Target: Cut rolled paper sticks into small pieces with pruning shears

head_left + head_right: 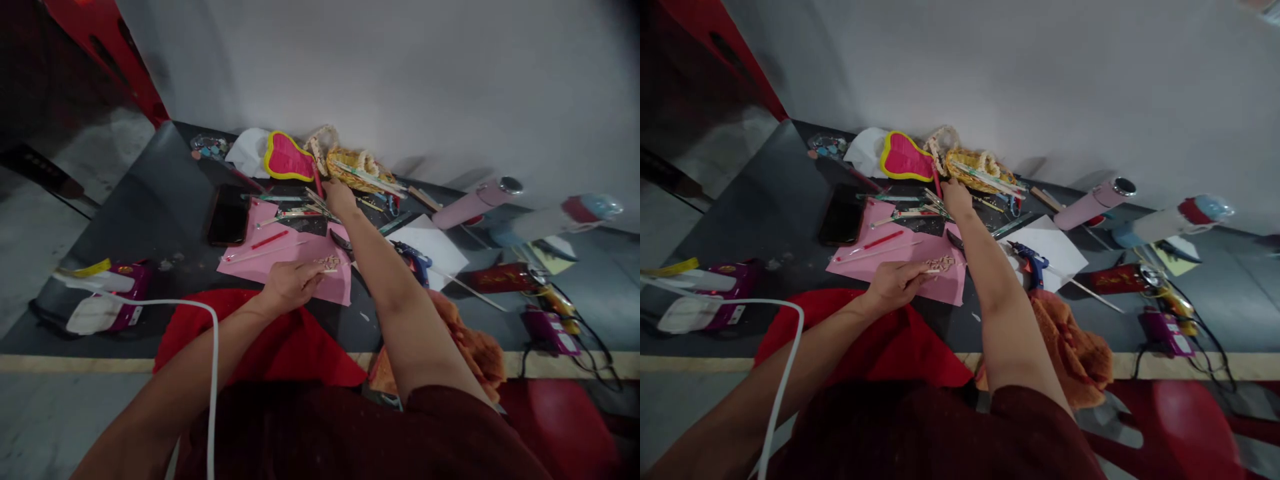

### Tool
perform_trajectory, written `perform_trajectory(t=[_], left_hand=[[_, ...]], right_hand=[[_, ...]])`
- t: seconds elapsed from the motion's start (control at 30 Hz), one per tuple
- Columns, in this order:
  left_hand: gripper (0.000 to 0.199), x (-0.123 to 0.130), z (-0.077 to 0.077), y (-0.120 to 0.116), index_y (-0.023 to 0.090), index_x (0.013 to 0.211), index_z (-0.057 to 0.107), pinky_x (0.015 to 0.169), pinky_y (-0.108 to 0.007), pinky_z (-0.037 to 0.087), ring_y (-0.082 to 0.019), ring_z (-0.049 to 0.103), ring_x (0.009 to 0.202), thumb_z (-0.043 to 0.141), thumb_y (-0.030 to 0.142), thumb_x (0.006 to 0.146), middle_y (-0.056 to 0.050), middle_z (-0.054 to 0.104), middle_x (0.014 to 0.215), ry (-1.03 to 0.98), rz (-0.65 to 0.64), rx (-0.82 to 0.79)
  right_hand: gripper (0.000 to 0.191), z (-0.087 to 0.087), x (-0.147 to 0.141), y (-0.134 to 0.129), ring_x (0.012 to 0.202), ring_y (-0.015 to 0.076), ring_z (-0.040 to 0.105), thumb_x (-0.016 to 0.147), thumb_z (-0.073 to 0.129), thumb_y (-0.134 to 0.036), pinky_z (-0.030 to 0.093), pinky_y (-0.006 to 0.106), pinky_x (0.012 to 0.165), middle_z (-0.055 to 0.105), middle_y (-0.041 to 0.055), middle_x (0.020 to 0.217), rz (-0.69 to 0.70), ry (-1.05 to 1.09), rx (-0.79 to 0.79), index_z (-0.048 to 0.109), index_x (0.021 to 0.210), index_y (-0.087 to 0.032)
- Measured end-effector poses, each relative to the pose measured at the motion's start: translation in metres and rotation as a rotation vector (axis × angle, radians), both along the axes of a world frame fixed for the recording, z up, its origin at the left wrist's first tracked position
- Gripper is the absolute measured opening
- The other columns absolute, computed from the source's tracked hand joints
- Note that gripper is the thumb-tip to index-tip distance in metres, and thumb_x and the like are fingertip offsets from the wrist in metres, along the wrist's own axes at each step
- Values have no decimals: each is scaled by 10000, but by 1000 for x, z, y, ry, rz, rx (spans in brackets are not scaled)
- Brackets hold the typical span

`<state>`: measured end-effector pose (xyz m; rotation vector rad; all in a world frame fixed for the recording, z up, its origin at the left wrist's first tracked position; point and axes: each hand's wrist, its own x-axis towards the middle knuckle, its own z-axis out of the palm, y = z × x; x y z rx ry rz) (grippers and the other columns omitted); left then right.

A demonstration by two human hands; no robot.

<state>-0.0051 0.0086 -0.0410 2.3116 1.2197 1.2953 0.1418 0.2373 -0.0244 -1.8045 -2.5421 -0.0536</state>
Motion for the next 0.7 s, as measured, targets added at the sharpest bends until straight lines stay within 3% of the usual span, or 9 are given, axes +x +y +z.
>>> perform_trajectory(t=[0.23, 0.7], left_hand=[[231, -1, 4, 1, 242, 1070, 676, 709, -207, 542, -128, 713, 829, 535, 241, 886, -12, 749, 1003, -19, -28, -85], [240, 1, 8, 0, 225, 1056, 687, 740, -234, 551, -152, 715, 865, 515, 276, 895, -26, 748, 1009, -32, -38, -191]], right_hand=[[308, -6, -1, 11, 990, 256, 618, 907, 411, -214, 461, 345, 843, 657, 158, 1096, -58, -20, -18, 663, 1075, -159], [319, -2, -1, 12, 1005, 280, 633, 885, 489, -316, 462, 377, 855, 671, 176, 1056, -96, 72, -50, 627, 1102, -126]])
